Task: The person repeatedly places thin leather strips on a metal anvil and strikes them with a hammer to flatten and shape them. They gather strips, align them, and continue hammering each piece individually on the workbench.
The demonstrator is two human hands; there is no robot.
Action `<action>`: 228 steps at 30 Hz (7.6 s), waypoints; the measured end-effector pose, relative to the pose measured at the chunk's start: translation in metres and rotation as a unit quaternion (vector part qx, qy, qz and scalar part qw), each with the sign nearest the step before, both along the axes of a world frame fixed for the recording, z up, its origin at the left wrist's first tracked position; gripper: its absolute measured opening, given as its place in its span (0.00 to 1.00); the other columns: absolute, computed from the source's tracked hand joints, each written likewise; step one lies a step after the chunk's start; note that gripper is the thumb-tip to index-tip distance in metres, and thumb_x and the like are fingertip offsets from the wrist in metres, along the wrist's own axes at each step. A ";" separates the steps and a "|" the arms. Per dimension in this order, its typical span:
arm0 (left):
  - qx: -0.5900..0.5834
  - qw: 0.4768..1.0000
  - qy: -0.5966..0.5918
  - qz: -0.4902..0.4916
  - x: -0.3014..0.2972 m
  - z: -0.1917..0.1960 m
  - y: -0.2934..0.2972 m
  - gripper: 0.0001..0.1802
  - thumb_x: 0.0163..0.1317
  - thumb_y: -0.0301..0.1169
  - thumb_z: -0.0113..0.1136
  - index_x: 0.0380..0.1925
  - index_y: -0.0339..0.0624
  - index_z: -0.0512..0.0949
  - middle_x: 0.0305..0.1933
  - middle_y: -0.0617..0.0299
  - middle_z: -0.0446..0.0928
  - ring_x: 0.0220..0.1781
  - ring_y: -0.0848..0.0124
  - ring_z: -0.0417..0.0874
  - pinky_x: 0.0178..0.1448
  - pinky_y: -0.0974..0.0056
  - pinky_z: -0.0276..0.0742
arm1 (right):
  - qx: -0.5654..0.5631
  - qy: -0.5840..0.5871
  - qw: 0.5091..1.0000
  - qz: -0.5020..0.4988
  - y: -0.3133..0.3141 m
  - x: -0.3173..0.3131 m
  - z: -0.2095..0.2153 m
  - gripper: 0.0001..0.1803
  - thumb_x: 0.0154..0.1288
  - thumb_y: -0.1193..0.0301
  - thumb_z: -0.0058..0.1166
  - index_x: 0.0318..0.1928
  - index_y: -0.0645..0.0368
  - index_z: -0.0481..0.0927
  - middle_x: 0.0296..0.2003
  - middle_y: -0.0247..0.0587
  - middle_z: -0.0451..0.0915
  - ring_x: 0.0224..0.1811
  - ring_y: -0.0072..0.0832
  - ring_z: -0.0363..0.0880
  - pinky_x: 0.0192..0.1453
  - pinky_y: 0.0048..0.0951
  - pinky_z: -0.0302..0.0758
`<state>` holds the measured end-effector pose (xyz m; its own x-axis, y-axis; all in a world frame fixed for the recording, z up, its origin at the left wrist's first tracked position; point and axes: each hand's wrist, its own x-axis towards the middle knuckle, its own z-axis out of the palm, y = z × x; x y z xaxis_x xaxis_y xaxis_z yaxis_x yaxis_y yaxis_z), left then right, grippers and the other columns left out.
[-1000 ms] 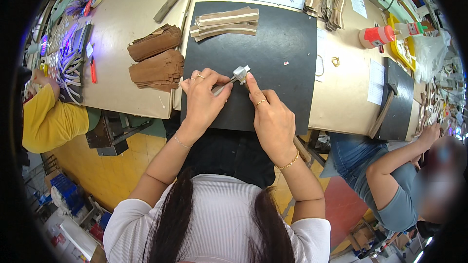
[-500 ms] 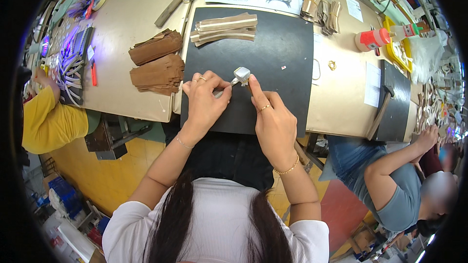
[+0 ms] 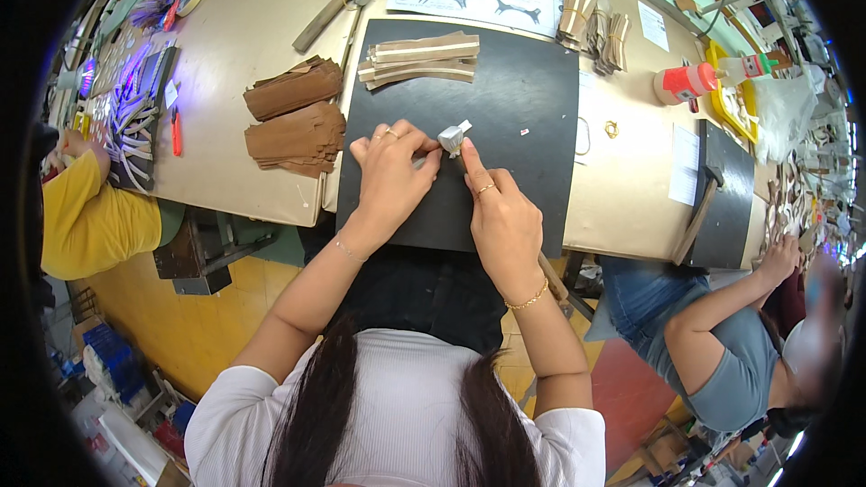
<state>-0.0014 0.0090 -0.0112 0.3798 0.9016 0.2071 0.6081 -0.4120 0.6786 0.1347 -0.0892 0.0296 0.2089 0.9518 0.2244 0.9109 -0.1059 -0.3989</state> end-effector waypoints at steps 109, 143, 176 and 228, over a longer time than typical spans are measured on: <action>0.006 0.998 0.024 0.049 -0.031 0.002 -0.022 0.04 0.55 0.33 0.74 0.29 0.49 0.88 0.35 0.72 0.79 0.44 0.67 0.74 0.55 0.57 0.56 | -0.044 -0.004 0.998 0.035 -0.004 -0.013 0.011 0.26 0.69 0.73 0.61 0.66 0.42 0.82 0.31 0.33 0.81 0.27 0.32 0.83 0.30 0.35 0.80; -0.004 0.999 0.009 0.045 -0.026 0.006 -0.014 0.04 0.56 0.33 0.73 0.29 0.47 0.88 0.34 0.71 0.80 0.43 0.67 0.76 0.56 0.56 0.55 | -0.020 0.002 0.999 0.037 -0.001 -0.012 0.000 0.30 0.68 0.75 0.62 0.69 0.39 0.79 0.32 0.33 0.80 0.26 0.32 0.82 0.31 0.36 0.80; -0.035 0.998 0.025 0.054 -0.036 0.006 -0.019 0.05 0.57 0.35 0.74 0.30 0.49 0.88 0.37 0.70 0.81 0.46 0.66 0.76 0.57 0.56 0.56 | -0.017 0.016 0.998 0.050 -0.006 -0.014 -0.002 0.32 0.66 0.76 0.61 0.70 0.39 0.78 0.32 0.34 0.80 0.26 0.32 0.82 0.31 0.35 0.80; -0.021 0.997 0.038 0.057 -0.039 0.006 -0.025 0.05 0.54 0.32 0.73 0.26 0.47 0.85 0.33 0.70 0.77 0.45 0.65 0.74 0.55 0.56 0.56 | 0.004 0.019 0.997 0.069 -0.006 -0.023 0.017 0.34 0.61 0.80 0.63 0.68 0.40 0.80 0.36 0.35 0.83 0.31 0.33 0.85 0.33 0.34 0.81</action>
<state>-0.0402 -0.0159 -0.0053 0.2869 0.9472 0.1430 0.6993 -0.3091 0.6445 0.1112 -0.0949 0.0465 0.0853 0.9702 0.2269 0.9007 0.0223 -0.4339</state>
